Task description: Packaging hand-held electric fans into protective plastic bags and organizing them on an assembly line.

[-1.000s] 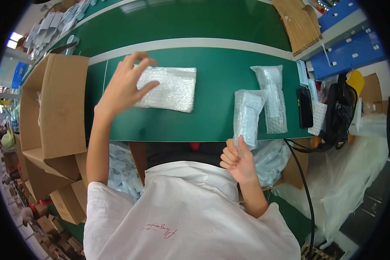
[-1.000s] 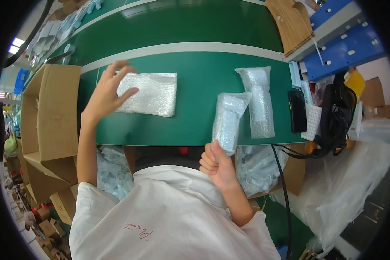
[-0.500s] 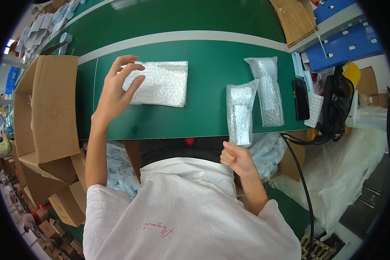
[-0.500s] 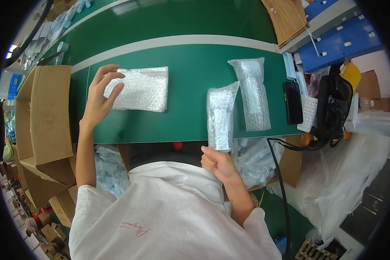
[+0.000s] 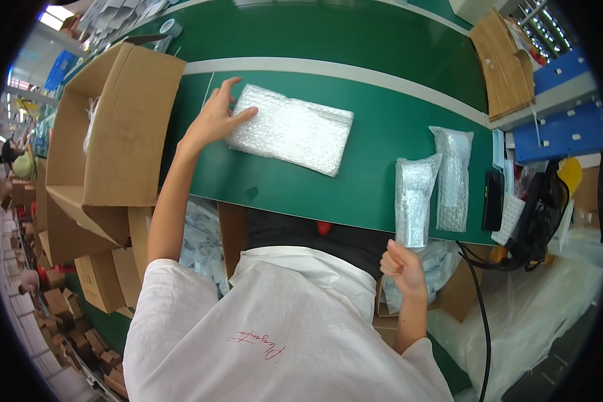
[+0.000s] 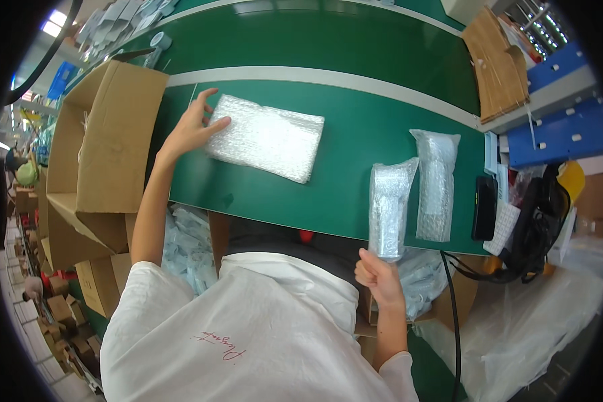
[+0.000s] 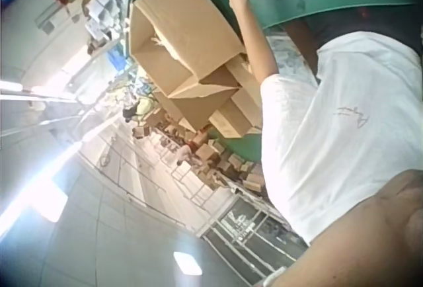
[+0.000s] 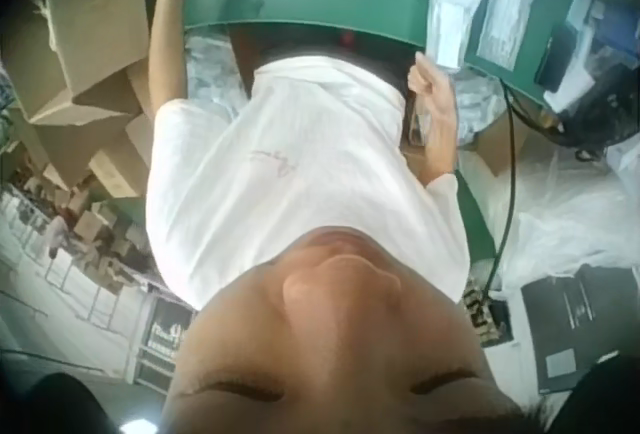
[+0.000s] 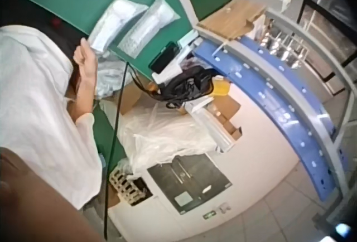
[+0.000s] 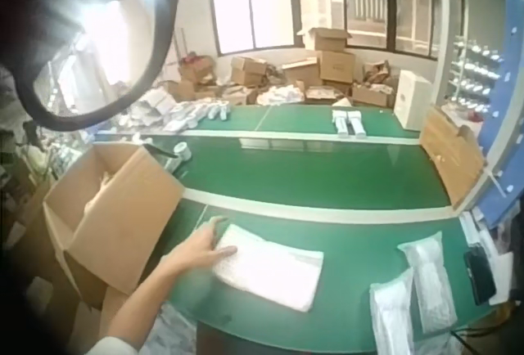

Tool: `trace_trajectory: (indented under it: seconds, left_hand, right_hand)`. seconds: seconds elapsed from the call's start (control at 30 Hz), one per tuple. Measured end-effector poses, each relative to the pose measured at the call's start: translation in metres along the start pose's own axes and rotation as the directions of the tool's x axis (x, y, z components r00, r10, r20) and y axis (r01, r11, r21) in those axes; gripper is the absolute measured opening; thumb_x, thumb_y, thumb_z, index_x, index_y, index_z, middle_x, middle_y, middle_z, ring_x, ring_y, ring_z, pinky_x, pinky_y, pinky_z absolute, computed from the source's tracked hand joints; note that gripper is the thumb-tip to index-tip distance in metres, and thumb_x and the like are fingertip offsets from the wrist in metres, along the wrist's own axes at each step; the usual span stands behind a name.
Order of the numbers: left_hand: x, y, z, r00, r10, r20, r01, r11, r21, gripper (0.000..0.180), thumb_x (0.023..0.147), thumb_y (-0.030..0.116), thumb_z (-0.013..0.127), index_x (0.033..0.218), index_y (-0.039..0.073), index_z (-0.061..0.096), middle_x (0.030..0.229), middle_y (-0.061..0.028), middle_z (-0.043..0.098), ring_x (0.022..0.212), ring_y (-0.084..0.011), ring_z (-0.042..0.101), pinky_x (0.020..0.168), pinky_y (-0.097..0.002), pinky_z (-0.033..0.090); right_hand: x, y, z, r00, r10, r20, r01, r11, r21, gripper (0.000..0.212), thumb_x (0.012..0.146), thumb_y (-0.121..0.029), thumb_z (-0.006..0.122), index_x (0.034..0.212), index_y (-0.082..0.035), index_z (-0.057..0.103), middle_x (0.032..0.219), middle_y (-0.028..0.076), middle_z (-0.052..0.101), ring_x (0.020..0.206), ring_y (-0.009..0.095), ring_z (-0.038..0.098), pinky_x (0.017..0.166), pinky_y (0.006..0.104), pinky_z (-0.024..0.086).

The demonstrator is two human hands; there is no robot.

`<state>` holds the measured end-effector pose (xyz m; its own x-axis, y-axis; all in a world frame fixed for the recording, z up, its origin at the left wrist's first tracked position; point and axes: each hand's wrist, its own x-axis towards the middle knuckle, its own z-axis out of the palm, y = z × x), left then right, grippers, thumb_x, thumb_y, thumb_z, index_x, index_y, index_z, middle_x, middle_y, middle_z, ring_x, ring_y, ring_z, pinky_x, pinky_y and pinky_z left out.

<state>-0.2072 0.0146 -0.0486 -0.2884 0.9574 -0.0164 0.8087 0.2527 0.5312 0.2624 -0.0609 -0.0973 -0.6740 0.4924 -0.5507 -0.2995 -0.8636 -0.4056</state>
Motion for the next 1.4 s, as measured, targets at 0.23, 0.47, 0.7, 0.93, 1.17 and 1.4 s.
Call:
trace_trajectory:
  seconds: [0.23,0.47,0.7,0.93,1.17,1.4]
  left_hand:
    - [-0.012,-0.034,0.016,0.985,-0.047,0.167,0.101,0.937,-0.333,0.055,0.084,0.02,0.077,0.124,-0.008,0.053,0.095,-0.0151,0.063,0.071,-0.0167,0.06,0.059,-0.0247,0.05]
    - [-0.034,-0.033,0.0,0.985,-0.033,0.17,0.128,0.798,-0.588,0.055,0.086,0.016,0.069,0.132,-0.005,0.047,0.118,-0.0206,0.062,0.106,-0.0249,0.061,0.091,-0.0333,0.049]
    - [-0.051,-0.038,-0.016,0.989,-0.078,-0.123,0.05,0.975,-0.218,0.059,0.089,0.018,0.064,0.139,0.0,0.041,0.132,-0.0234,0.048,0.119,-0.0338,0.051,0.101,-0.0415,0.043]
    - [-0.033,-0.019,-0.012,0.967,0.091,-0.238,-0.113,0.991,-0.077,0.052,0.088,0.016,0.064,0.137,0.008,0.047,0.139,-0.0198,0.039,0.127,-0.0361,0.043,0.105,-0.0449,0.038]
    - [0.095,-0.04,-0.02,0.887,0.294,-0.355,-0.271,0.956,0.115,0.038,0.084,0.016,0.066,0.121,0.011,0.059,0.134,-0.0189,0.044,0.121,-0.0366,0.048,0.1,-0.0423,0.043]
    - [0.19,-0.141,-0.022,0.843,-0.024,-0.537,0.239,0.912,0.333,0.045,0.077,0.012,0.064,0.12,0.005,0.053,0.119,-0.0289,0.047,0.101,-0.0463,0.054,0.087,-0.0513,0.047]
  right_hand:
    - [0.008,-0.042,0.024,0.886,-0.309,-0.346,0.106,0.86,-0.499,0.029,0.095,-0.012,0.061,0.069,-0.014,0.05,0.053,-0.007,0.037,0.044,0.003,0.024,0.042,0.019,0.017]
    - [0.019,-0.07,0.02,0.742,-0.525,-0.417,-0.008,0.616,-0.788,0.028,0.09,-0.022,0.072,0.07,-0.011,0.056,0.057,-0.006,0.044,0.048,0.004,0.032,0.043,0.0219,0.024]
    - [0.029,-0.084,0.003,0.649,-0.579,-0.493,-0.092,0.584,-0.807,0.034,0.091,-0.024,0.071,0.069,-0.006,0.051,0.059,-0.002,0.045,0.049,0.008,0.035,0.045,0.0242,0.029]
    - [0.048,-0.076,-0.006,0.483,-0.764,-0.427,-0.139,0.415,-0.899,0.025,0.091,-0.021,0.071,0.085,-0.002,0.055,0.067,0.003,0.051,0.055,0.009,0.04,0.051,0.0228,0.036]
    - [0.056,-0.049,-0.025,0.098,-0.989,0.108,0.095,-0.099,-0.991,0.025,0.091,-0.009,0.065,0.111,-0.004,0.051,0.067,0.0,0.043,0.056,0.008,0.035,0.053,0.0245,0.033]
    - [0.057,-0.019,-0.027,-0.08,-0.995,-0.064,0.36,0.031,-0.932,0.029,0.093,-0.002,0.054,0.12,-0.005,0.046,0.061,-0.006,0.028,0.053,0.007,0.025,0.052,0.0235,0.025]
